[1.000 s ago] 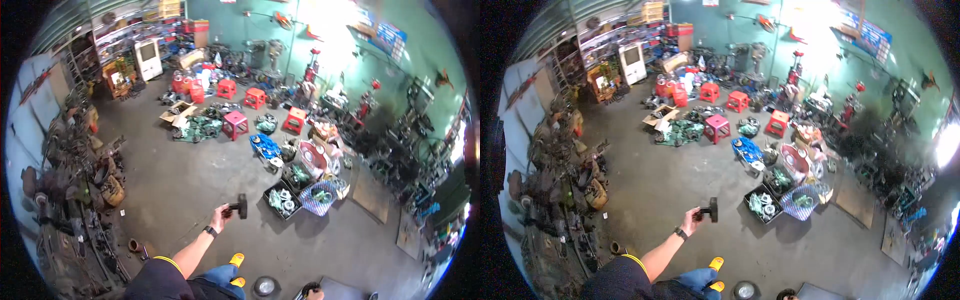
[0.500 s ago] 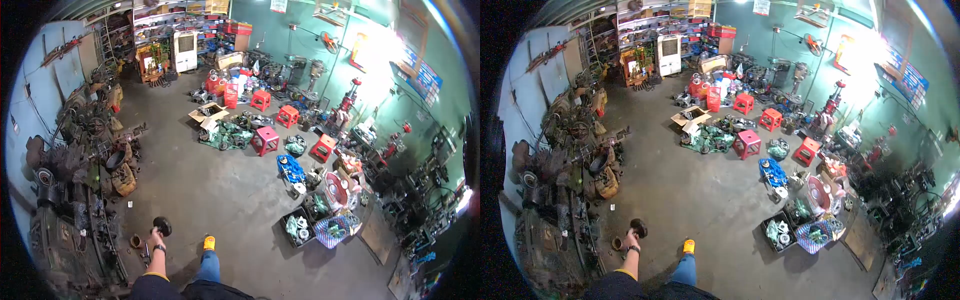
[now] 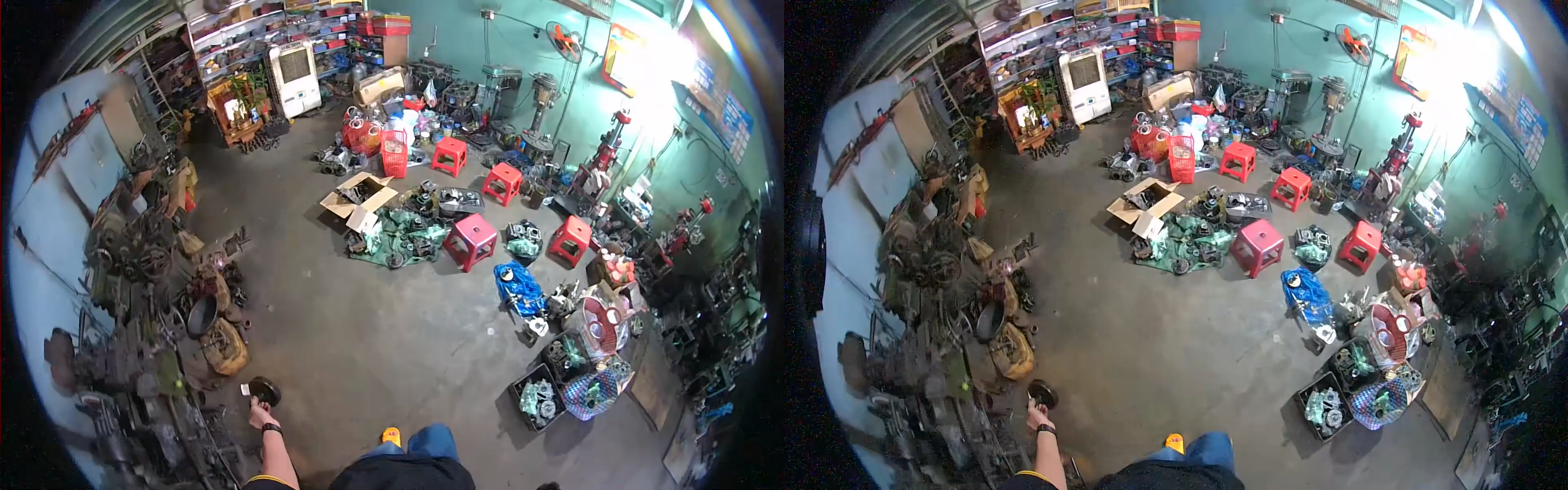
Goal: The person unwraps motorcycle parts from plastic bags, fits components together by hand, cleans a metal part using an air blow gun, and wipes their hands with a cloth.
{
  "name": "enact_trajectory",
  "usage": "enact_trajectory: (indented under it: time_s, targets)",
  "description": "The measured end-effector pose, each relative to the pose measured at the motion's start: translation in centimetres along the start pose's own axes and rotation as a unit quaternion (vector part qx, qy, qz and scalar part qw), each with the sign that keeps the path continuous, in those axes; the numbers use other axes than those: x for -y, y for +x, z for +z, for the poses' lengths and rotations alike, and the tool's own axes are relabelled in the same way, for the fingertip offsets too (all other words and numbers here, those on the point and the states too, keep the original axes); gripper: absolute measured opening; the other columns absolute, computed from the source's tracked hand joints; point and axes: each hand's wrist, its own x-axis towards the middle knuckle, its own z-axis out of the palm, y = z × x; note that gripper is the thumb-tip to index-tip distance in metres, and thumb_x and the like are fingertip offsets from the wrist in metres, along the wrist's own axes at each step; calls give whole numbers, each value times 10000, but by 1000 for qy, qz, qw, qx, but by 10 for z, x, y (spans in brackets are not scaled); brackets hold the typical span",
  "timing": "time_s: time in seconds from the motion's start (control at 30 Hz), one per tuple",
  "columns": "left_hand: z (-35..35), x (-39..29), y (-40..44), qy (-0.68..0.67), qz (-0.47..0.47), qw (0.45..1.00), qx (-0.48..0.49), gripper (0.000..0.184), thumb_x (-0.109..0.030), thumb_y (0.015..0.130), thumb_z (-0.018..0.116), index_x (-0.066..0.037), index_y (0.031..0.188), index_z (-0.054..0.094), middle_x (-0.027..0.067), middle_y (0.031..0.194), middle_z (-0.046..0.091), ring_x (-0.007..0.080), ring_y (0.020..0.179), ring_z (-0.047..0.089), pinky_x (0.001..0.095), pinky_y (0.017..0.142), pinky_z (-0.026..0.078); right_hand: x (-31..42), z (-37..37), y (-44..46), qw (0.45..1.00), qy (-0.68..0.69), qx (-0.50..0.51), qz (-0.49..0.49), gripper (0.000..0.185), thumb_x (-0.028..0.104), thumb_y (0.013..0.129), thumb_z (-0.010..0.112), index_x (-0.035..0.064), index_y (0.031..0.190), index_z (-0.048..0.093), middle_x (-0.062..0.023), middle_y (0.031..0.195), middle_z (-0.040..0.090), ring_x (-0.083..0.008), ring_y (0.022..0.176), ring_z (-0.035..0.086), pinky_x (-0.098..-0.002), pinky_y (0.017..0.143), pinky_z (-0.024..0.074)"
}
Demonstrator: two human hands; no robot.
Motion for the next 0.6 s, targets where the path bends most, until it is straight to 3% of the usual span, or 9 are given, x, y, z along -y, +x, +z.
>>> enact_trajectory:
  time_s: [0.17, 0.27, 0.33, 0.43, 0.5, 0.53, 0.57, 0.6]
  targets:
    - [171, 19, 3, -78, -27, 986, 142, 140, -161, 764, 690, -52, 797, 608, 2, 609, 500, 109, 524, 488, 235, 494, 427, 150, 28, 41, 999, 48, -22, -1, 528, 456, 651, 714, -48, 802, 662, -222, 822, 656, -341, 764, 642, -421, 703, 498]
    - [277, 44, -23, -70, -54, 974, 208, 144, -182, 793, 657, -56, 826, 594, 15, 614, 521, 118, 537, 512, 241, 500, 447, 246, 50, 62, 997, 62, -39, 5, 553, 456, 637, 727, -61, 812, 644, -201, 808, 655, -314, 720, 638, -408, 700, 499]
    - [354, 56, -60, -66, -46, 968, 237, 159, -202, 800, 648, -56, 821, 590, 25, 633, 535, 121, 546, 521, 242, 508, 455, 291, 111, 105, 985, 122, -114, -30, 289, 164, 556, 727, -48, 685, 579, -209, 704, 620, -384, 685, 610, -459, 658, 479]
    - [459, 75, -112, -44, -75, 954, 286, 172, -183, 804, 637, -23, 799, 574, 59, 650, 560, 134, 548, 535, 251, 517, 482, 400, 137, 123, 987, 132, -92, 4, 379, 271, 622, 762, -52, 742, 606, -221, 786, 638, -398, 778, 617, -460, 719, 489]
    - [531, 93, -135, -31, -62, 948, 310, 171, -163, 803, 641, -10, 784, 567, 65, 644, 559, 141, 549, 540, 245, 503, 486, 476, 120, 118, 986, 89, -96, -100, 358, 299, 646, 749, -34, 708, 634, -214, 702, 629, -381, 693, 623, -451, 622, 481]
    - [564, 91, -158, 0, -73, 945, 318, 169, -159, 804, 645, -8, 788, 570, 68, 658, 570, 144, 562, 552, 250, 516, 491, 514, 117, 122, 981, 152, -56, -109, 355, 293, 640, 757, -35, 697, 634, -212, 696, 627, -357, 694, 634, -446, 619, 481]
    - [592, 94, -175, -1, -67, 938, 339, 170, -164, 806, 648, -8, 803, 579, 69, 675, 580, 146, 585, 565, 254, 535, 494, 559, 113, 127, 993, 68, -55, -79, 315, 261, 640, 760, -26, 669, 633, -194, 671, 630, -337, 677, 642, -429, 616, 486]
    - [618, 99, -184, 3, -70, 927, 369, 165, -160, 810, 645, -7, 831, 589, 67, 691, 586, 149, 604, 574, 255, 557, 495, 596, 105, 130, 980, 139, -31, -139, 307, 261, 646, 759, -17, 649, 627, -188, 673, 634, -337, 680, 643, -418, 629, 494]
